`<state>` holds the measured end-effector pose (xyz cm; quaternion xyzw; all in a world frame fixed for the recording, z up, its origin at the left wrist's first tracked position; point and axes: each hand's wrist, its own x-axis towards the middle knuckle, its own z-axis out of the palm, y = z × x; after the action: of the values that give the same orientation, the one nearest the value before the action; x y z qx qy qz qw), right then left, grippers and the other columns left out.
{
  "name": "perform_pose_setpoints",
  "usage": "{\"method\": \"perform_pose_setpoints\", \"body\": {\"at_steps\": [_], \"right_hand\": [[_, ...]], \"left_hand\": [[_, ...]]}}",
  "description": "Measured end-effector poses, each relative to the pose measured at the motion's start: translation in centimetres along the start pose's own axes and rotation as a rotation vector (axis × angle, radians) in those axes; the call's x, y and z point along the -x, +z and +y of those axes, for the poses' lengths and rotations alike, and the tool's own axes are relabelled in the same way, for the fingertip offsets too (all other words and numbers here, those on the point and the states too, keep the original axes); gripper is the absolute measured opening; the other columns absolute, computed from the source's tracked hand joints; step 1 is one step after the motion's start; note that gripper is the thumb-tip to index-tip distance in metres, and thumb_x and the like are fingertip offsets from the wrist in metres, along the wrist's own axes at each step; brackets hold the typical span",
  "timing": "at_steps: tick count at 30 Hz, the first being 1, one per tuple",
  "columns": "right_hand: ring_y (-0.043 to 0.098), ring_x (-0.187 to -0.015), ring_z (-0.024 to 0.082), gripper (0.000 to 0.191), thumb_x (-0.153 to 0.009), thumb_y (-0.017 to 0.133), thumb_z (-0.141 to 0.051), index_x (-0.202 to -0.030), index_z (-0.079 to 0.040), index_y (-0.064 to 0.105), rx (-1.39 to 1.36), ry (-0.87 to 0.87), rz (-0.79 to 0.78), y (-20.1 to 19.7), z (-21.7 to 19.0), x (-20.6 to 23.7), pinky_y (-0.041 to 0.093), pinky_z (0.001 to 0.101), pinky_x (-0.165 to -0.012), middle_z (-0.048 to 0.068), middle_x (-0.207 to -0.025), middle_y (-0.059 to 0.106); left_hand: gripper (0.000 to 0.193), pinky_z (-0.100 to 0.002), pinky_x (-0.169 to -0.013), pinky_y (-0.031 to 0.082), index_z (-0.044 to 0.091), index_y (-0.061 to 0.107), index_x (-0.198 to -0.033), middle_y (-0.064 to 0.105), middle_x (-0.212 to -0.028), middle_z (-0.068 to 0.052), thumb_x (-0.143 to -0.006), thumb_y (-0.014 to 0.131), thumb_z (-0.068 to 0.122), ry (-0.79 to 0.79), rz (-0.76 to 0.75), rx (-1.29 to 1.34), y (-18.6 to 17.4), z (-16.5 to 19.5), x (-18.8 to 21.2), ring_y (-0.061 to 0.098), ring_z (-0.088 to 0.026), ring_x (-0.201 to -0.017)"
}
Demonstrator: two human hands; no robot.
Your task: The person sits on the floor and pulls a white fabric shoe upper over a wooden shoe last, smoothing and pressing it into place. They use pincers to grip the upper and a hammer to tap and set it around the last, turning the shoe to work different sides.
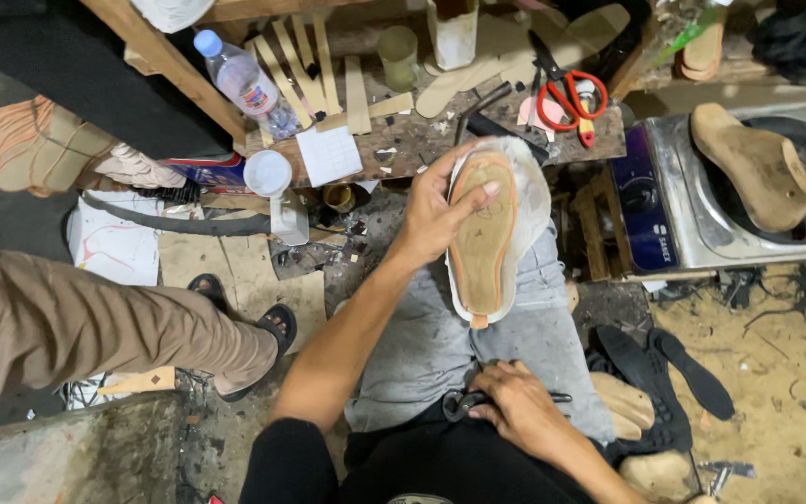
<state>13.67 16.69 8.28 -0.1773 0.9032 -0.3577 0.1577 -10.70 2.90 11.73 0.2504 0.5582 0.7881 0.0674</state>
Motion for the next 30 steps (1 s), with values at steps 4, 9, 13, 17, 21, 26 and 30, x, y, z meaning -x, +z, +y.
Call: {"method": "perform_pose_setpoints", "body": {"at_steps": [4, 9, 13, 17, 21, 26, 30], "right_hand": [[0.068, -0.095, 0.033, 0.023, -0.086, 0.077, -0.023, -0.099, -0.006, 0.069, -0.239, 0.172, 0.057, -1.0, 1.3, 0.1, 0.053, 0.0380, -0.082, 0.013, -0.094, 0.072], [0.071, -0.089, 0.020, 0.019, -0.095, 0.062, -0.021, -0.102, -0.006, 0.072, -0.585, 0.343, 0.255, -6.1, 3.1, 0.1, 0.053, 0.0355, -0.086, 0.008, -0.096, 0.078], [0.073, -0.087, 0.016, 0.017, -0.099, 0.056, -0.019, -0.105, -0.005, 0.064, -0.949, 0.386, 0.343, -11.9, 2.0, -0.2, 0.057, 0.0342, -0.083, 0.007, -0.098, 0.076], [0.066, -0.075, 0.023, 0.016, -0.102, 0.062, -0.010, -0.113, -0.002, 0.054, -0.787, 0.259, 0.297, -17.7, -1.7, -0.3, 0.056, 0.0396, -0.069, 0.009, -0.091, 0.065], [0.072, -0.084, 0.016, 0.014, -0.098, 0.054, -0.011, -0.110, -0.003, 0.055, -0.217, 0.144, 0.238, -21.6, -5.0, -0.3, 0.056, 0.0338, -0.076, 0.004, -0.086, 0.072], [0.067, -0.079, 0.023, 0.024, -0.096, 0.058, -0.017, -0.116, -0.005, 0.060, -0.083, 0.251, 0.114, -23.6, -7.2, -0.9, 0.054, 0.0379, -0.073, 0.012, -0.086, 0.068], [0.071, -0.087, 0.022, 0.026, -0.094, 0.056, -0.021, -0.112, -0.002, 0.058, -0.024, 0.149, 0.094, -24.7, -8.9, -1.3, 0.053, 0.0386, -0.078, 0.011, -0.092, 0.072]], "left_hand": [[0.051, -0.028, -0.105, 0.052, 0.001, 0.057, -0.144, 0.069, -0.127, -0.005, -0.096, 0.073, 0.001, -0.073, -0.019, -0.046, 0.2, -2.5, 1.6, 0.063, -0.010, -0.116], [0.051, -0.028, -0.106, 0.051, 0.001, 0.057, -0.144, 0.069, -0.130, -0.005, -0.096, 0.073, 0.002, -0.040, -0.053, -0.091, 1.5, -1.1, 1.5, 0.062, -0.010, -0.118], [0.049, -0.029, -0.110, 0.051, 0.004, 0.059, -0.143, 0.069, -0.135, -0.007, -0.097, 0.074, 0.004, 0.107, -0.064, -0.220, 2.7, 2.5, 0.3, 0.065, -0.013, -0.123], [0.047, -0.030, -0.105, 0.057, 0.008, 0.062, -0.140, 0.074, -0.129, -0.011, -0.096, 0.077, 0.007, 0.218, -0.072, -0.442, 3.9, 5.5, -1.0, 0.074, -0.017, -0.120], [0.047, -0.033, -0.104, 0.058, 0.010, 0.061, -0.139, 0.072, -0.131, -0.014, -0.094, 0.074, 0.002, 0.292, -0.093, -0.491, 5.5, 6.2, -0.9, 0.073, -0.024, -0.121], [0.051, -0.034, -0.105, 0.056, 0.010, 0.063, -0.137, 0.072, -0.129, -0.013, -0.090, 0.072, -0.005, 0.325, -0.098, -0.558, 6.8, 5.9, 0.6, 0.071, -0.028, -0.122], [0.053, -0.036, -0.110, 0.054, 0.008, 0.061, -0.137, 0.069, -0.134, -0.012, -0.088, 0.070, -0.009, 0.395, -0.132, -0.514, 7.5, 5.7, 1.3, 0.068, -0.029, -0.127]]}}
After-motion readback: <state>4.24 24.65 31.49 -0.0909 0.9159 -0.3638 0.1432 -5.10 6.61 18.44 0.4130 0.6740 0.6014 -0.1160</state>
